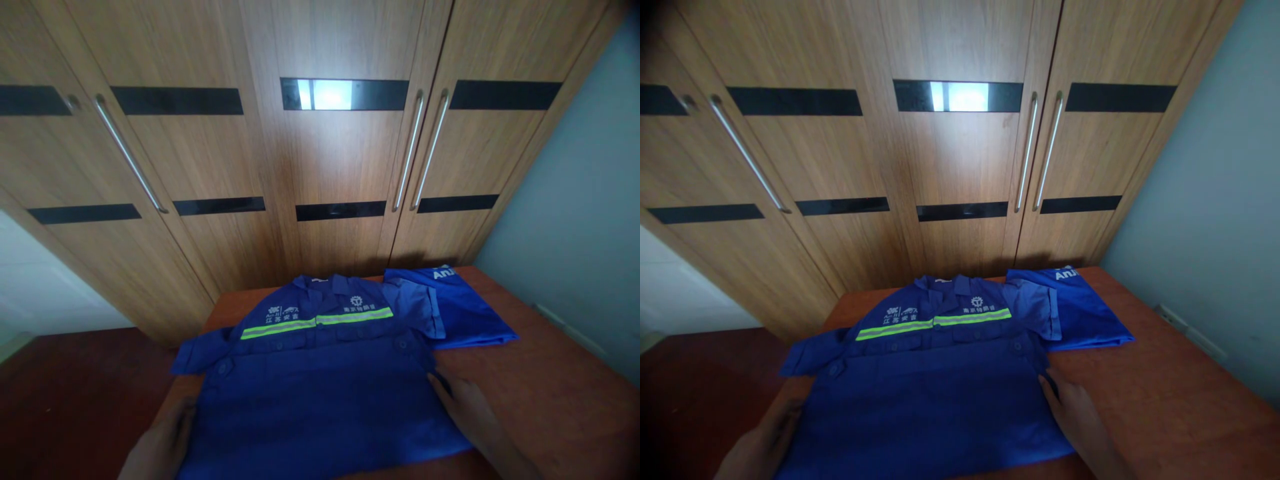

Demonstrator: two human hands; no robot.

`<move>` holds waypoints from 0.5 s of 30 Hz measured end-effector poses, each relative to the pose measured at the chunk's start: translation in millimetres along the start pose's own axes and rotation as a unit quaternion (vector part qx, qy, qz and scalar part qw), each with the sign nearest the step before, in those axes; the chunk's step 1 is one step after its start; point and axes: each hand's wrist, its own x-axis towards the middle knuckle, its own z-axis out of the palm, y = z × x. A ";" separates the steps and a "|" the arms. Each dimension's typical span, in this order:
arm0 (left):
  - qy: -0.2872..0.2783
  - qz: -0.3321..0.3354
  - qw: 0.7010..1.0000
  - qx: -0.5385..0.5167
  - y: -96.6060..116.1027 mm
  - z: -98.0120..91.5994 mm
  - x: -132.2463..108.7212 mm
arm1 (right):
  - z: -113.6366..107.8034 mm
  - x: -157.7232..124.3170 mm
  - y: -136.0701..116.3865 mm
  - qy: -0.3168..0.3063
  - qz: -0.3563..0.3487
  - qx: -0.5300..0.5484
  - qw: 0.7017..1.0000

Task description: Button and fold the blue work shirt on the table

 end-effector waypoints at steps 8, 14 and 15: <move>-0.027 -0.026 0.999 -0.019 9.5 -7.5 -1.6 | -17.9 11.5 -16.7 -0.012 0.053 -0.025 0.998; 0.032 0.018 0.998 -0.045 24.9 -8.8 14.6 | -20.7 36.5 -33.1 0.000 0.051 -0.023 0.998; 0.039 0.025 0.997 -0.063 26.3 -6.9 19.6 | -19.5 40.0 -33.6 -0.001 0.047 -0.022 0.999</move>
